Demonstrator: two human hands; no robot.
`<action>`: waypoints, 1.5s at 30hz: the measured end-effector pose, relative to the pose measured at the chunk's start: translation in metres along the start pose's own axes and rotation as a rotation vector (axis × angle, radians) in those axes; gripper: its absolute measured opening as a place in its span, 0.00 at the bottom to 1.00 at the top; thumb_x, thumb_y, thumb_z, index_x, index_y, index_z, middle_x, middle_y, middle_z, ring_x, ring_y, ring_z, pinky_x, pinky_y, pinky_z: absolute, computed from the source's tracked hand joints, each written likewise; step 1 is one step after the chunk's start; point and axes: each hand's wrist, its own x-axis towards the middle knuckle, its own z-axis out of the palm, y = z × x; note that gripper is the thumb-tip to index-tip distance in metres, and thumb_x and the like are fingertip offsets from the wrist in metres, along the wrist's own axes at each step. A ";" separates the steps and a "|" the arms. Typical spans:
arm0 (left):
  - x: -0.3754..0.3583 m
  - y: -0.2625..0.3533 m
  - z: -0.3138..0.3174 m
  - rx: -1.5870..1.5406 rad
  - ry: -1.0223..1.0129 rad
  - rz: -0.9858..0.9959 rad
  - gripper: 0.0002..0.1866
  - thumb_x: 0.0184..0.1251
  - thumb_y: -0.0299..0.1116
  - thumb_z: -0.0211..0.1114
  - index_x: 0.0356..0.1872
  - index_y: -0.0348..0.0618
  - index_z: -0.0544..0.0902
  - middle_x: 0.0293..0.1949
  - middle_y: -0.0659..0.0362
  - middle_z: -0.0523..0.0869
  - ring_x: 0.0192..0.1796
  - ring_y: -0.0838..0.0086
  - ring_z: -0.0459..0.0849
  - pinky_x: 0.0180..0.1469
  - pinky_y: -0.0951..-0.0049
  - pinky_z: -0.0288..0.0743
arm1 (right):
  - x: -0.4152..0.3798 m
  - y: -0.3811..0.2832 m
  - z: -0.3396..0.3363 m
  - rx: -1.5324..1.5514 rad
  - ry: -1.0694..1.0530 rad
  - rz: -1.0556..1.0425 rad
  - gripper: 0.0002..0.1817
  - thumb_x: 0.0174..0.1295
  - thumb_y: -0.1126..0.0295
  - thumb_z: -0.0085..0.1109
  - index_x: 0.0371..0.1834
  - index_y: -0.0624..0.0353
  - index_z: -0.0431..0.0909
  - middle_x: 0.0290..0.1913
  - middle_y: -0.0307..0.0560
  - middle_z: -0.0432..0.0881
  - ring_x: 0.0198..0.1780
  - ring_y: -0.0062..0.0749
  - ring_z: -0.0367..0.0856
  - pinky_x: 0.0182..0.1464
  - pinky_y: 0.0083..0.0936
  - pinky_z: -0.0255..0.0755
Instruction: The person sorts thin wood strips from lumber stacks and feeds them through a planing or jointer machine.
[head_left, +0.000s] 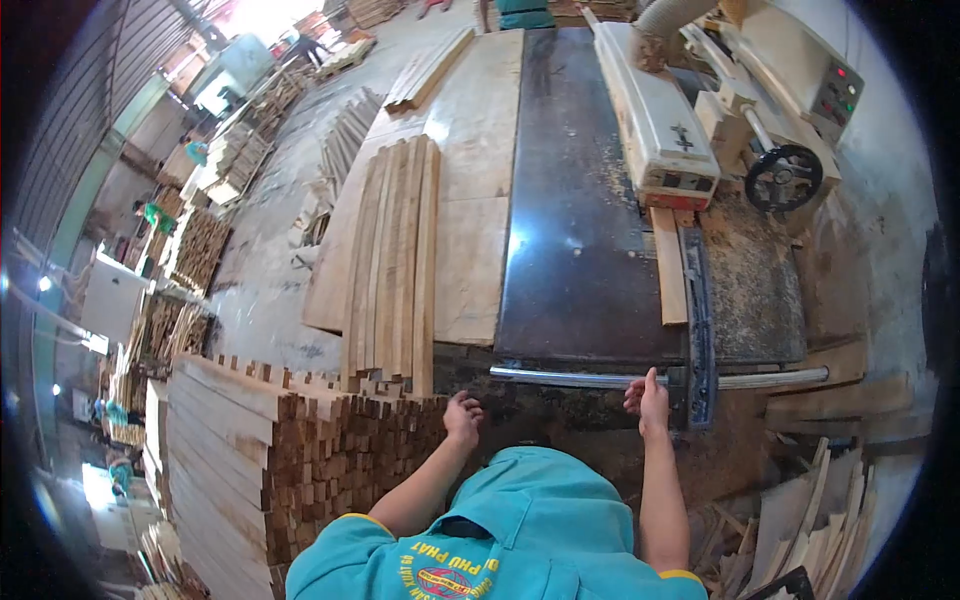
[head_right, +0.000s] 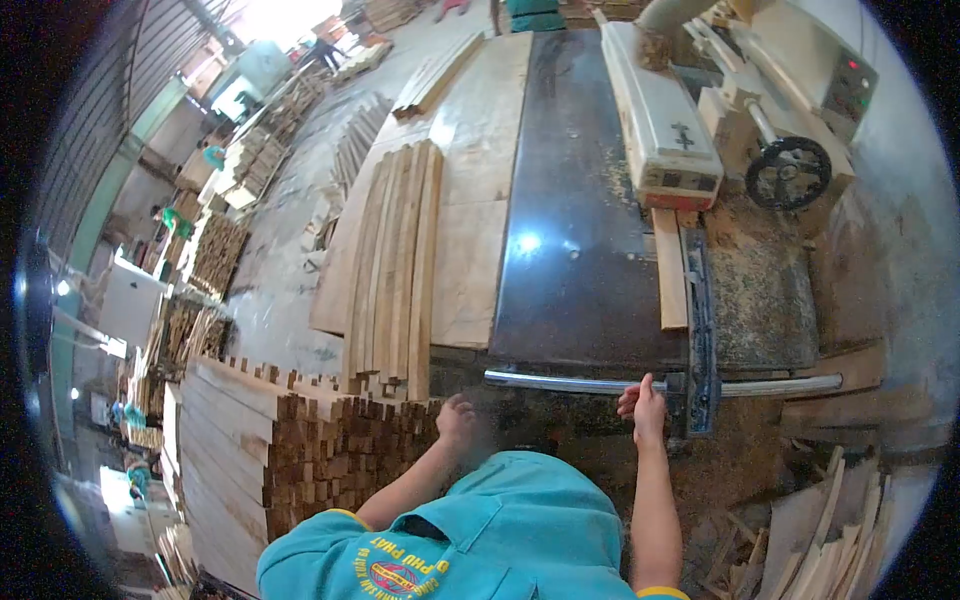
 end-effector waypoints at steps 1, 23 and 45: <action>0.010 0.005 -0.012 -0.172 0.097 -0.036 0.22 0.82 0.51 0.43 0.61 0.47 0.73 0.35 0.56 0.81 0.28 0.69 0.76 0.31 0.70 0.72 | -0.006 0.009 0.002 0.010 -0.028 0.016 0.32 0.81 0.42 0.38 0.34 0.59 0.80 0.25 0.41 0.83 0.22 0.26 0.80 0.25 0.27 0.75; -0.090 0.008 0.036 0.363 -0.765 0.050 0.20 0.76 0.38 0.68 0.61 0.38 0.79 0.52 0.58 0.86 0.52 0.73 0.85 0.54 0.69 0.82 | -0.073 0.034 0.087 -0.194 -0.559 -0.118 0.16 0.80 0.59 0.52 0.58 0.61 0.75 0.43 0.46 0.86 0.37 0.29 0.86 0.38 0.27 0.80; -0.087 -0.096 0.168 0.989 -1.183 0.694 0.39 0.77 0.33 0.62 0.75 0.22 0.47 0.58 0.36 0.81 0.58 0.55 0.85 0.58 0.62 0.79 | -0.232 0.179 -0.132 0.163 0.232 -0.068 0.18 0.78 0.67 0.56 0.66 0.62 0.77 0.53 0.43 0.86 0.53 0.25 0.83 0.54 0.27 0.79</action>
